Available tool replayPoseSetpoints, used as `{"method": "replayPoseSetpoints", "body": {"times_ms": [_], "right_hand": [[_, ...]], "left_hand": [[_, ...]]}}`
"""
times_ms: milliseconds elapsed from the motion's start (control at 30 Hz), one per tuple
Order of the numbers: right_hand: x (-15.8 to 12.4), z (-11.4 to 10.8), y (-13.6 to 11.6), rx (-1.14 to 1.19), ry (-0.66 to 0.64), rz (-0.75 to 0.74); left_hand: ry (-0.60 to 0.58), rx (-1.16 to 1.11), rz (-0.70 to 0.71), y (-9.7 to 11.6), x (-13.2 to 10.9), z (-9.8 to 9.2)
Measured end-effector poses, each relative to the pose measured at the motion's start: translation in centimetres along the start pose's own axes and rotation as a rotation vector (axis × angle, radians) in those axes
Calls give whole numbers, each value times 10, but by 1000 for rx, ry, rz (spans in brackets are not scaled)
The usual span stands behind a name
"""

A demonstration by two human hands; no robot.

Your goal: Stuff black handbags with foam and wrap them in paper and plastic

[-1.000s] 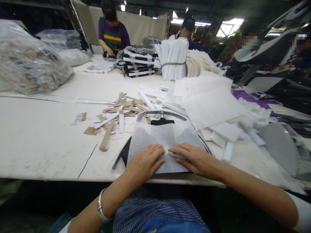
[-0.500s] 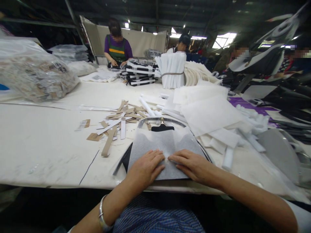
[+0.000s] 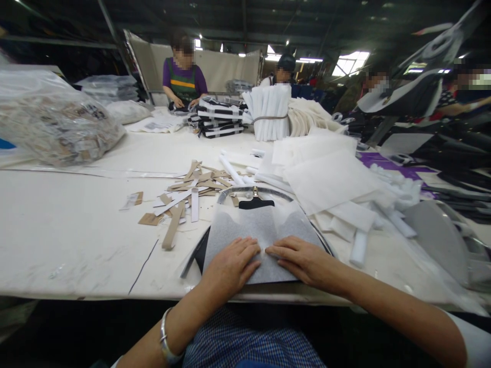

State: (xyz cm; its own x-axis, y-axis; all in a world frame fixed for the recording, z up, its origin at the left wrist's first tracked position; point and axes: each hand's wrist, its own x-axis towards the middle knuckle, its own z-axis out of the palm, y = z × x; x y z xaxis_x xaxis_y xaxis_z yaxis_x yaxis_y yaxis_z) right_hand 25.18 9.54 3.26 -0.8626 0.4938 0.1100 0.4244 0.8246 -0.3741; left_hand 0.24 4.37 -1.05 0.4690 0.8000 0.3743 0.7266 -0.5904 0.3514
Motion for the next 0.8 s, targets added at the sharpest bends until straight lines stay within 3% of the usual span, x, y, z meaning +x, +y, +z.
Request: {"method": "replayPoseSetpoints", "body": {"times_ms": [100,267,367,600,800], "right_hand": [[2,1,-2,-48,-5,-14],[11,-7,-9,-205,-143,11],[12,-11,-2,-230,-159,-5],[-2,3,19,-197,-128,73],[-6,2,17,-195,-72,60]], "left_hand": [[-33,22,9,1,3,-1],[-213,105,50,1,13,-12],[-281,108,61,-4,16,-20],[-198,241,-17,-10,5,-23],[-140,326,54,-12,5,-23]]}}
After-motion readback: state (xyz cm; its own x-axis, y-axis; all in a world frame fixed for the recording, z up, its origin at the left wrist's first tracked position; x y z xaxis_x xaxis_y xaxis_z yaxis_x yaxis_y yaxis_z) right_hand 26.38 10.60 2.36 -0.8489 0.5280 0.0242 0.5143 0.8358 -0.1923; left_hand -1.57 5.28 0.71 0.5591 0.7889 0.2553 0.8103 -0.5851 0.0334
